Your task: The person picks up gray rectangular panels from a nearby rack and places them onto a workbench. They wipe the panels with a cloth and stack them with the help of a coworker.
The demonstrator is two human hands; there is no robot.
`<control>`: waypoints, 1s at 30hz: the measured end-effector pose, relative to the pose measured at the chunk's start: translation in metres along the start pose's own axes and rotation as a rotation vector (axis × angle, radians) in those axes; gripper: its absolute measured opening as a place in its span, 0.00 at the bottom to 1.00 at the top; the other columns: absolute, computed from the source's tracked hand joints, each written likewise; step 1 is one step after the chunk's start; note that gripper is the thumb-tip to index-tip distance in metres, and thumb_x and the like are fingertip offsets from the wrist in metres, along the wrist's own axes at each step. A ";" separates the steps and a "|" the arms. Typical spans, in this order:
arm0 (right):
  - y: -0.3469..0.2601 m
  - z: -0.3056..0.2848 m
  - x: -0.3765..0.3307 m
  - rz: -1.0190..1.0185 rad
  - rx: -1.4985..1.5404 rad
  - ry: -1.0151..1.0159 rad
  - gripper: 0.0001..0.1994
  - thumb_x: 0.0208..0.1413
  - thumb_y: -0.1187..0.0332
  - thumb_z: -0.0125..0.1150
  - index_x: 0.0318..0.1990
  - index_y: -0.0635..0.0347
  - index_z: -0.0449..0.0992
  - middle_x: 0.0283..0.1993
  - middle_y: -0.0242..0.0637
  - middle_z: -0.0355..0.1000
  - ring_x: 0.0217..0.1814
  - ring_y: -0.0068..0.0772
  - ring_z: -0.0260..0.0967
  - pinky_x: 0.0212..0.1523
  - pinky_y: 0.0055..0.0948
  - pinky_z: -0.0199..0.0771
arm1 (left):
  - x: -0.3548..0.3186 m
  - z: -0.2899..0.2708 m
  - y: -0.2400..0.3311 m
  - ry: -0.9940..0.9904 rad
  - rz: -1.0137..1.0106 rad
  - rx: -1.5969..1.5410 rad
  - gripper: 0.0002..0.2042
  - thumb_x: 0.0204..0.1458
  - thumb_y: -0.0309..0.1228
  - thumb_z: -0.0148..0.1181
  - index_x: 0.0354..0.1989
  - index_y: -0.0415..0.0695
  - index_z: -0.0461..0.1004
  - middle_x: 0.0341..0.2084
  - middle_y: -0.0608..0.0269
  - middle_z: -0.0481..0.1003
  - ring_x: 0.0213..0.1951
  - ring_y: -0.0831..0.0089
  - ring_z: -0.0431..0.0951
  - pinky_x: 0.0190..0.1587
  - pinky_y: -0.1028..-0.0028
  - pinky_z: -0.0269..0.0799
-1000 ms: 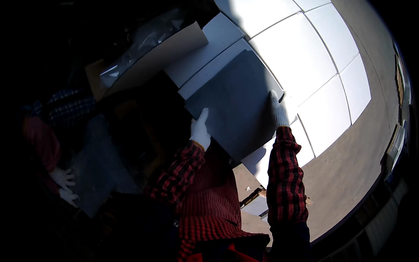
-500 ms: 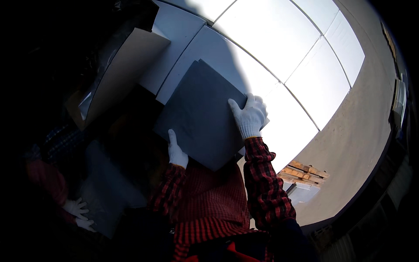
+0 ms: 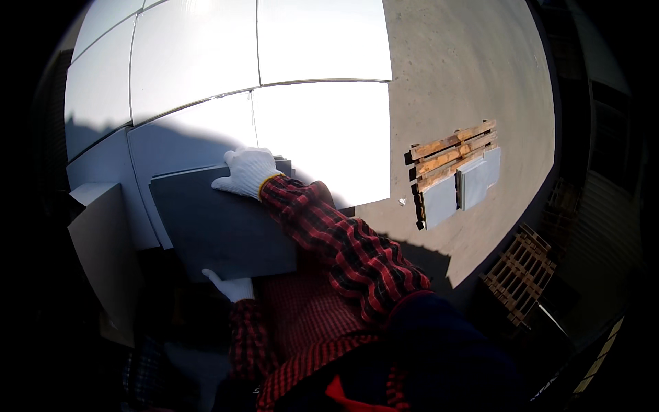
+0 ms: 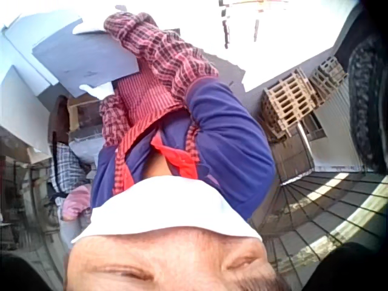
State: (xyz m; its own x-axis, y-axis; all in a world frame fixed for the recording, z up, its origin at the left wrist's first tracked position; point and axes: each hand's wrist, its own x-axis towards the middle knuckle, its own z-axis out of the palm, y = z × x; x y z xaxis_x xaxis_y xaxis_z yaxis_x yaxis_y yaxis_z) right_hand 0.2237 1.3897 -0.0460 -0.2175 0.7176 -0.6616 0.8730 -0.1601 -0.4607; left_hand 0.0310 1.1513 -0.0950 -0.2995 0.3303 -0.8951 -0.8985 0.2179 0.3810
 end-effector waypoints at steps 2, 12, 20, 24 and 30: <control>0.004 0.007 -0.011 -0.005 -0.012 0.036 0.34 0.52 0.35 0.57 0.49 0.59 0.77 0.47 0.43 0.76 0.52 0.43 0.75 0.52 0.43 0.73 | 0.003 -0.005 0.003 -0.068 -0.072 -0.063 0.40 0.58 0.58 0.55 0.71 0.43 0.54 0.69 0.55 0.54 0.67 0.53 0.56 0.71 0.53 0.49; 0.129 0.015 -0.183 0.236 0.364 0.234 0.34 0.56 0.36 0.51 0.49 0.61 0.78 0.40 0.50 0.79 0.45 0.50 0.77 0.48 0.44 0.75 | -0.065 -0.014 -0.042 -0.178 -0.086 0.114 0.36 0.58 0.52 0.58 0.69 0.43 0.57 0.66 0.55 0.59 0.65 0.54 0.60 0.68 0.55 0.56; 0.291 0.072 -0.452 0.462 0.741 0.756 0.26 0.60 0.46 0.55 0.51 0.62 0.76 0.47 0.48 0.77 0.50 0.47 0.74 0.52 0.39 0.71 | -0.173 -0.009 -0.185 -0.510 -0.181 0.499 0.29 0.60 0.46 0.59 0.64 0.42 0.63 0.58 0.59 0.69 0.58 0.60 0.68 0.64 0.58 0.63; 0.368 0.152 -0.593 0.668 0.959 1.046 0.27 0.60 0.47 0.56 0.52 0.65 0.75 0.47 0.52 0.76 0.51 0.49 0.74 0.52 0.40 0.71 | -0.260 -0.011 -0.293 -0.783 -0.336 0.799 0.27 0.60 0.44 0.60 0.62 0.43 0.64 0.56 0.57 0.69 0.56 0.59 0.70 0.60 0.58 0.69; 0.392 0.279 -0.755 1.020 1.539 1.363 0.30 0.65 0.49 0.52 0.59 0.72 0.68 0.55 0.43 0.72 0.56 0.36 0.69 0.56 0.33 0.68 | -0.380 -0.045 -0.469 -1.080 -0.401 1.478 0.26 0.56 0.41 0.65 0.57 0.36 0.67 0.45 0.58 0.75 0.46 0.70 0.75 0.51 0.69 0.72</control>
State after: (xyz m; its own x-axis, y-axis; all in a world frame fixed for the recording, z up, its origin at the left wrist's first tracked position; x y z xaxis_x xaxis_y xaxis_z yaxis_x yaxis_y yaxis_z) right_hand 0.6085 0.5961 0.1085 0.8280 -0.1331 -0.5448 -0.5492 -0.3892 -0.7396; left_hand 0.5521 0.8822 0.0562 0.6677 0.2993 -0.6816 0.2888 0.7397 0.6077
